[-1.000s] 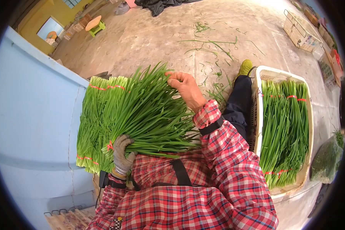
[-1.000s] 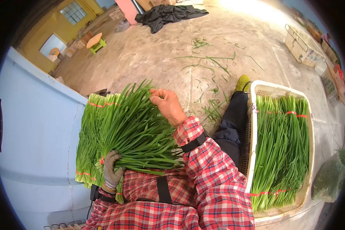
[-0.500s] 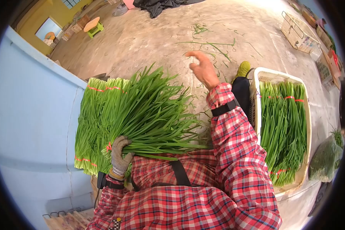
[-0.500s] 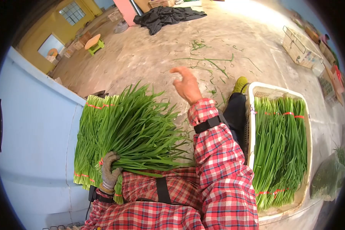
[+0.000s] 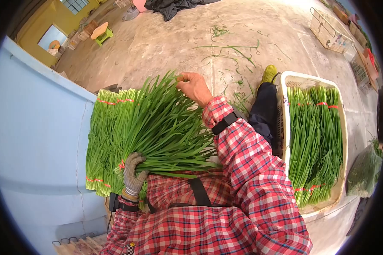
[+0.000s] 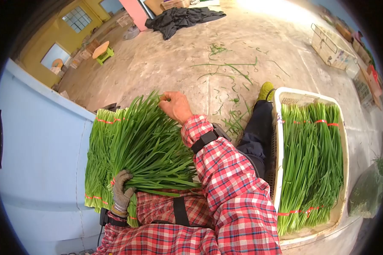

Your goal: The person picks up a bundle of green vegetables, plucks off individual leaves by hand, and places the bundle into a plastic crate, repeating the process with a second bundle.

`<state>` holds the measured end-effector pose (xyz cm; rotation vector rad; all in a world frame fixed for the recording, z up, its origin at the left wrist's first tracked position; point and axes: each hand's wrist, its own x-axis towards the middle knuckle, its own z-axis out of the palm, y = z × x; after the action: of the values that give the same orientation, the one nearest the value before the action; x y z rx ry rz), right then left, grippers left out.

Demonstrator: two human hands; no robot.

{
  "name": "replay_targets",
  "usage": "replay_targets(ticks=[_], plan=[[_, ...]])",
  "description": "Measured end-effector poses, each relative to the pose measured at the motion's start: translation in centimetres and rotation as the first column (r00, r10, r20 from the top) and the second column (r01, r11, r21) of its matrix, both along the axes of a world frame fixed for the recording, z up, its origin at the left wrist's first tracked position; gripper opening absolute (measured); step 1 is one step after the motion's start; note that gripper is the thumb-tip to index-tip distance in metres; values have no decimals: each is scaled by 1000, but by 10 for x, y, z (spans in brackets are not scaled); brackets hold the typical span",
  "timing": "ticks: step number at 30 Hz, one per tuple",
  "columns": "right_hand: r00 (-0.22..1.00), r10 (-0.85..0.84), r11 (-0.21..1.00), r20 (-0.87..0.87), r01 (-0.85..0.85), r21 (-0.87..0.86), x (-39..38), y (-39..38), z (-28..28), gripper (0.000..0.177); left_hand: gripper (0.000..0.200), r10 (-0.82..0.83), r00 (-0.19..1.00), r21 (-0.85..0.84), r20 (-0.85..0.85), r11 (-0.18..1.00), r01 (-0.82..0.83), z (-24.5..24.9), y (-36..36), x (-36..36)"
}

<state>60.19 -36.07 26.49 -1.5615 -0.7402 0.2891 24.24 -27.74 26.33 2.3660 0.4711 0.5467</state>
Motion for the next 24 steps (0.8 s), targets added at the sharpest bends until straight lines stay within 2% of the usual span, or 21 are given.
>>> replay_targets(ticks=[2,4,5,7,8,10,12,14,15,17,18,20,21,22,23,24], plan=[[999,-37,999,-4,37,26,-5,2,-1,16,41,3,1000,-30,3,1000,-3,1,0,1],[904,11,978,-427,79,193,-10,8,-5,15,41,5,1000,-17,-15,1000,-5,5,-2,3],[904,12,978,-426,78,193,-10,8,-6,15,41,8,999,-2,-32,1000,-8,7,-2,5],[812,21,900,-584,239,365,-8,7,-5,13,40,2,1000,-30,-25,1000,-2,4,1,4],[811,24,901,-584,236,365,-5,0,1,13,40,-10,1000,-58,-15,998,9,3,3,3],[604,33,787,-796,475,394,14,-25,10,7,40,-11,1000,-78,-10,997,10,2,5,2],[621,-86,823,-779,486,296,36,-51,6,9,40,-14,1000,-104,-1,995,14,3,4,2],[755,-272,861,-597,468,199,63,-73,-21,15,43,16,1000,-55,-17,998,-17,6,1,1],[752,-274,865,-599,465,187,64,-81,-21,15,43,21,1000,-65,-23,998,-23,6,-1,2],[820,-521,775,-237,570,271,56,-98,-9,22,48,46,996,110,-75,993,-38,8,-6,6],[818,-522,779,-242,573,255,44,-105,0,22,48,46,995,100,-89,994,-37,11,-12,9],[932,-353,889,-83,362,280,1,-121,29,21,52,49,991,309,-121,951,-9,18,-24,18],[953,-299,945,-39,302,130,-36,-120,44,20,53,50,986,352,-157,936,9,20,-27,20],[958,-146,985,247,164,-55,-74,-121,56,15,53,47,986,351,-158,936,12,23,-29,21],[932,-39,985,359,-24,169,-110,-105,42,12,52,34,984,385,-177,922,38,25,-30,22],[898,84,984,433,-143,104,-144,-100,37,27,50,19,981,420,-195,905,66,27,-31,23]])
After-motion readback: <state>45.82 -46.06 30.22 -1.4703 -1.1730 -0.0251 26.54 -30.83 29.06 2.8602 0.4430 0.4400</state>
